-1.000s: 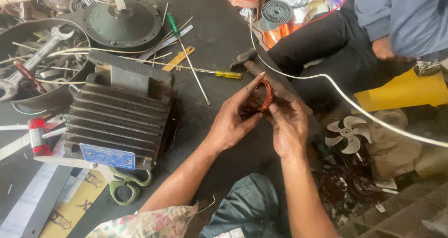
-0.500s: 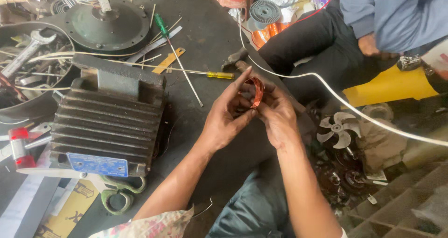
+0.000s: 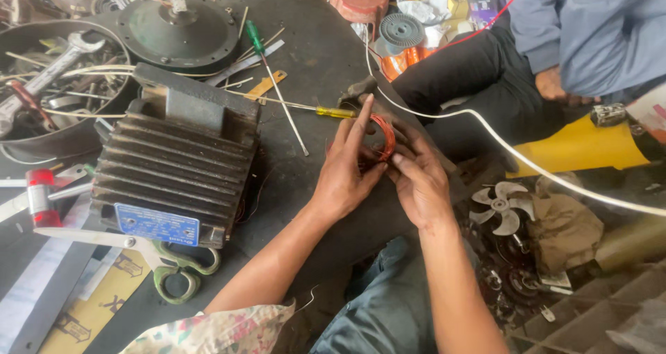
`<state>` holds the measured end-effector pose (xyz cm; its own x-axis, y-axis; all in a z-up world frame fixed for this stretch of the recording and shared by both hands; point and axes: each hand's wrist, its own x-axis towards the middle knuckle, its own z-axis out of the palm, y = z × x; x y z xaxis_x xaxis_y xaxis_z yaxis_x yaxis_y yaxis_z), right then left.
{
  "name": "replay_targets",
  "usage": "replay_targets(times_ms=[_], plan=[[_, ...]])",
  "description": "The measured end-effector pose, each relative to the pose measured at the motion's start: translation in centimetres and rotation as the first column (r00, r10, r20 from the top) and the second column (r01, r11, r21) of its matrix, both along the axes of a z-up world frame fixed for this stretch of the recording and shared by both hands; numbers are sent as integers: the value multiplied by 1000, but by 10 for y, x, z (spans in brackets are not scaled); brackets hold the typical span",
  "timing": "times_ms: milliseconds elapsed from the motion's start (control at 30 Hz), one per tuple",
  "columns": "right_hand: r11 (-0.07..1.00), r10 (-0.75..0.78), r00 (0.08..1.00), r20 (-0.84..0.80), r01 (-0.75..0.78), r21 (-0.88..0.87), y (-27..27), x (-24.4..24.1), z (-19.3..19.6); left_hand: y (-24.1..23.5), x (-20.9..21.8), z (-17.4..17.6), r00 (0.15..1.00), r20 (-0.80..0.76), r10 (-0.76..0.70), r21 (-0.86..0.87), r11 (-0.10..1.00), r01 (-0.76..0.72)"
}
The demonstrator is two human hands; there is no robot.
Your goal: The person uses a screwdriver and hammer to remove a copper coil from an electrical motor housing. They then cut a strip of paper with scissors and handle the removed coil on the workbench.
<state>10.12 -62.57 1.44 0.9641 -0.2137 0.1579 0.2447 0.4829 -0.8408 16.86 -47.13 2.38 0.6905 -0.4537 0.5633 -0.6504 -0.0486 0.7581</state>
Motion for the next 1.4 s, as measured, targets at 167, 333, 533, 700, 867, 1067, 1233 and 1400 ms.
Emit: replay_targets(times_ms=[167, 333, 533, 700, 867, 1067, 1233, 1400], plan=[[994, 70, 998, -11, -70, -88, -6, 4, 0, -1, 0, 2, 999, -29, 30, 20, 999, -30], [993, 83, 996, 13, -82, -79, -9, 1, -9, -3, -2, 1, 966, -245, -78, 52, 994, 94], [966, -139, 989, 56, 148, -211, 8, -3, -15, -5, -1, -5, 999, 38, 29, 28, 999, -30], [740, -429, 892, 144, 438, -510, 19, -5, -20, -5, 0, -5, 982, -189, -2, 29, 1000, 8], [668, -477, 855, 204, 504, -548, 22, -7, -20, -5, 1, -10, 998, -53, 28, 107, 994, -22], [248, -496, 781, 379, 546, -800, 30, -5, -4, -8, 1, -17, 997, 62, 38, 151, 987, -47], [-42, -434, 797, 419, 447, -894, 28, -1, 16, -10, 3, -20, 999, -6, 40, 271, 962, -36], [-145, -396, 863, 313, 277, -950, 18, 1, 35, -10, 4, -21, 999, 43, 6, 192, 981, -14]])
